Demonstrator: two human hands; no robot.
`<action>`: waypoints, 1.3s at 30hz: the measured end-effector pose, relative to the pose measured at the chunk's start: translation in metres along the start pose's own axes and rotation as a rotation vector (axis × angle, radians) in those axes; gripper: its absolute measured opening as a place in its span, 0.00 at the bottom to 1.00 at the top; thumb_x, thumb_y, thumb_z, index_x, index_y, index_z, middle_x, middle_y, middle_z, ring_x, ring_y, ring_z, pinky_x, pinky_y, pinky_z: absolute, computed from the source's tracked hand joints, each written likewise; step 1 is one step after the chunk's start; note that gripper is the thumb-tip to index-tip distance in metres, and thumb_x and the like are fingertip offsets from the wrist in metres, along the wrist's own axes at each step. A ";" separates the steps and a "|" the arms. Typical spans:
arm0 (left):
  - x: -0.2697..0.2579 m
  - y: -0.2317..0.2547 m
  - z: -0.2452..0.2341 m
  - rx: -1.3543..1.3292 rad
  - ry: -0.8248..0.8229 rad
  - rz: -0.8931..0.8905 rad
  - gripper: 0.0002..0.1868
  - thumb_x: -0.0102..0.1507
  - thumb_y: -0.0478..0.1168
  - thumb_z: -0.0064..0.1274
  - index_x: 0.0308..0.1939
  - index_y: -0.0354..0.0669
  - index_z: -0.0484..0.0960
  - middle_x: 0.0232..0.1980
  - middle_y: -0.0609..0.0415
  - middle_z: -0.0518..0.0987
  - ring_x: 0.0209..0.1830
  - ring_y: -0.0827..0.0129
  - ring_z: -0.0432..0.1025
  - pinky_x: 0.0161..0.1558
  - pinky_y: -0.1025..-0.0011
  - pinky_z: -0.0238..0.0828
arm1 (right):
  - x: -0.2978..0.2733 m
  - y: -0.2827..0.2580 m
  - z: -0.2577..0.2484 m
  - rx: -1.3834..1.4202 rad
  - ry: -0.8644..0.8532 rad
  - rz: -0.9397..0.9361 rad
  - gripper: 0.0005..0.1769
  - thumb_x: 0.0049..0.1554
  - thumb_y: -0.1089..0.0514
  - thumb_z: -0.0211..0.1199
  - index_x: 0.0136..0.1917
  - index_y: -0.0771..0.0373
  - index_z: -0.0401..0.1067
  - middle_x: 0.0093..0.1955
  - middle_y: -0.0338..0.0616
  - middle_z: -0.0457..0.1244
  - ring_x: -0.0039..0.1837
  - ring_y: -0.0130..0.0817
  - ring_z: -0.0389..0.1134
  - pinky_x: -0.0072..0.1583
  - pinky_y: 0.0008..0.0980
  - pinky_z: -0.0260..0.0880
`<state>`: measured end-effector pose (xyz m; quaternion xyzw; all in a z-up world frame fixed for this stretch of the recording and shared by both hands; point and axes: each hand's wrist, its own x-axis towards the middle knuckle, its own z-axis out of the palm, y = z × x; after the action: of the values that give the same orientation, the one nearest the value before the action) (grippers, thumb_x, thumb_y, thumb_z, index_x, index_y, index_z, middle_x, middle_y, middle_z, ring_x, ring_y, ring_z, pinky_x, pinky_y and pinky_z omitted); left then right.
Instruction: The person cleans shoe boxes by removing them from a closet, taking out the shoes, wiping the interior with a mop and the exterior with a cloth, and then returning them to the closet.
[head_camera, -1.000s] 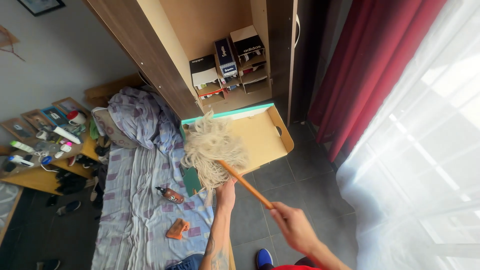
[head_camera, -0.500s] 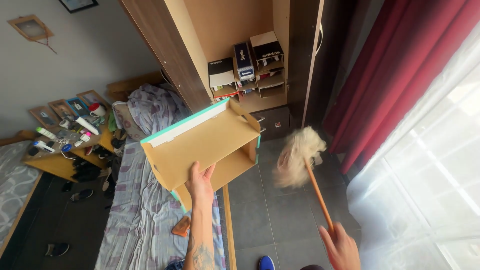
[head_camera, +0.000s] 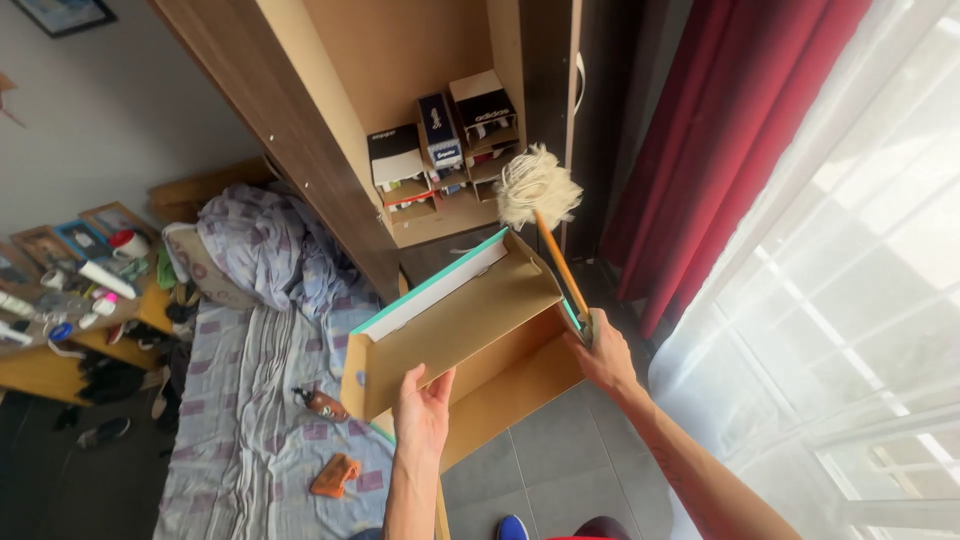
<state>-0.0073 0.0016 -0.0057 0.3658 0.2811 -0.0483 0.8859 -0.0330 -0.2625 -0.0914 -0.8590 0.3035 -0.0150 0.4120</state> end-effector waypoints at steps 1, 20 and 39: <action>0.003 -0.003 -0.002 -0.019 -0.032 -0.037 0.18 0.65 0.33 0.46 0.60 0.40 0.75 0.56 0.47 0.78 0.51 0.57 0.75 0.57 0.67 0.76 | 0.001 0.000 0.001 -0.046 -0.041 -0.049 0.20 0.55 0.42 0.54 0.52 0.54 0.53 0.46 0.44 0.62 0.44 0.51 0.58 0.46 0.47 0.60; 0.102 -0.037 -0.116 2.064 -0.371 0.573 0.19 0.69 0.46 0.41 0.28 0.39 0.70 0.29 0.39 0.78 0.31 0.32 0.69 0.34 0.49 0.64 | 0.003 -0.058 -0.018 -0.551 -0.176 -0.373 0.08 0.60 0.51 0.48 0.52 0.52 0.60 0.45 0.44 0.68 0.39 0.58 0.63 0.43 0.48 0.61; 0.166 0.004 -0.050 2.343 -0.344 1.053 0.17 0.56 0.18 0.41 0.23 0.45 0.72 0.23 0.52 0.77 0.26 0.55 0.75 0.32 0.58 0.67 | -0.097 0.096 -0.006 -0.203 -0.048 -0.060 0.20 0.66 0.42 0.40 0.49 0.52 0.69 0.31 0.47 0.65 0.39 0.54 0.65 0.47 0.44 0.63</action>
<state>0.1099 0.0582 -0.1211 0.9739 -0.2217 0.0420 -0.0229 -0.1628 -0.2604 -0.1349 -0.9052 0.2678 0.0240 0.3292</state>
